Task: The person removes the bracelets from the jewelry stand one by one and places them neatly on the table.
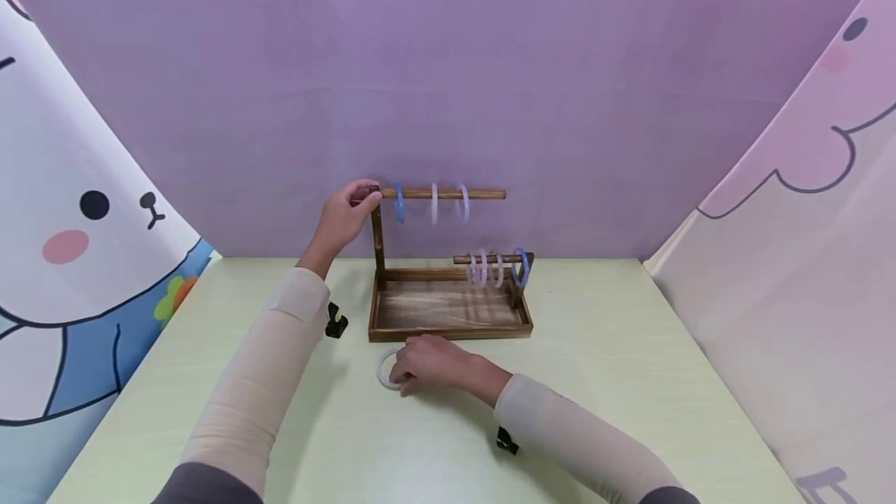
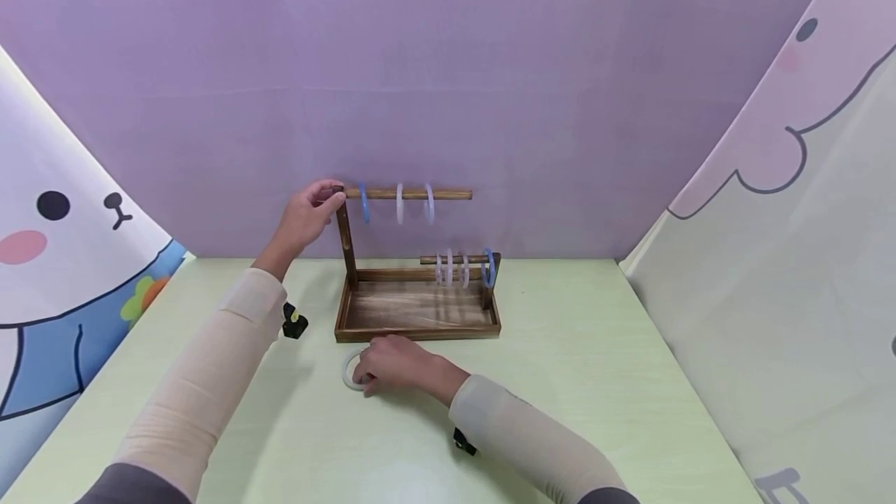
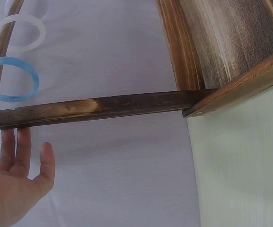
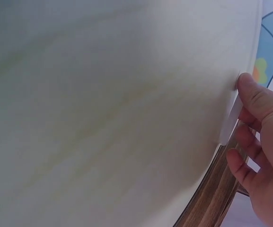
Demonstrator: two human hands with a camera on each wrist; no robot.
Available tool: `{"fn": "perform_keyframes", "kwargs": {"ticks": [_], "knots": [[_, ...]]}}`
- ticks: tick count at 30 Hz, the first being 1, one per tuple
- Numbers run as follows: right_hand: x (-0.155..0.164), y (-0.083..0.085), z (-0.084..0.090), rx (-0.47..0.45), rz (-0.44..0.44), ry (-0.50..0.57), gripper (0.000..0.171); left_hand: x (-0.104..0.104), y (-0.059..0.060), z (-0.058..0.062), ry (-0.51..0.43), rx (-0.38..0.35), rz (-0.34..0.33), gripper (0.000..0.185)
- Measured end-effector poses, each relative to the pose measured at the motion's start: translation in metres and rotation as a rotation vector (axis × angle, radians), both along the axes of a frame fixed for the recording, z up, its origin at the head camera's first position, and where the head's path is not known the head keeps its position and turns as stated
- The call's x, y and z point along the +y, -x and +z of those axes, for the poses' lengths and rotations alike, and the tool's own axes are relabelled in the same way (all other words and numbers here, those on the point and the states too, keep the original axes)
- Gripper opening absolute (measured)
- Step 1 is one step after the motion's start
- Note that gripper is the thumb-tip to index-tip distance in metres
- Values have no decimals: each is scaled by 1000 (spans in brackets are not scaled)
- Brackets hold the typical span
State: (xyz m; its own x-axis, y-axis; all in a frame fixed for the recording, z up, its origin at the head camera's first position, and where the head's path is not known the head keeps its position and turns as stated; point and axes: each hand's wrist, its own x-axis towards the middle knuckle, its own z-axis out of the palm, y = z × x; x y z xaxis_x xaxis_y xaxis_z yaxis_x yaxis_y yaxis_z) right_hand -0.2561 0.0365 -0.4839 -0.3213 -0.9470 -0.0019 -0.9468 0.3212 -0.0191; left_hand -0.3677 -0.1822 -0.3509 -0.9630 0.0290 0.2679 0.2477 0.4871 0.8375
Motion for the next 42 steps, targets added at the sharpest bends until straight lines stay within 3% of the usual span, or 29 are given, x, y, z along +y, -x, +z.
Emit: {"fn": "perform_keyframes", "kwargs": {"ticks": [12,25,34,42], "knots": [[0,-2,2,3,-11,-17,13,1,-2,2,-6,-15,11,45],[1,-1,3,-34,-54,5,22,2,-4,2,0,-21,24,47],[3,2,18,-55,-81,47,29,1,-3,1,-16,-18,15,45],[10,8,37,-3,-62,105,26,2,-4,1,-4,-16,13,47]]}}
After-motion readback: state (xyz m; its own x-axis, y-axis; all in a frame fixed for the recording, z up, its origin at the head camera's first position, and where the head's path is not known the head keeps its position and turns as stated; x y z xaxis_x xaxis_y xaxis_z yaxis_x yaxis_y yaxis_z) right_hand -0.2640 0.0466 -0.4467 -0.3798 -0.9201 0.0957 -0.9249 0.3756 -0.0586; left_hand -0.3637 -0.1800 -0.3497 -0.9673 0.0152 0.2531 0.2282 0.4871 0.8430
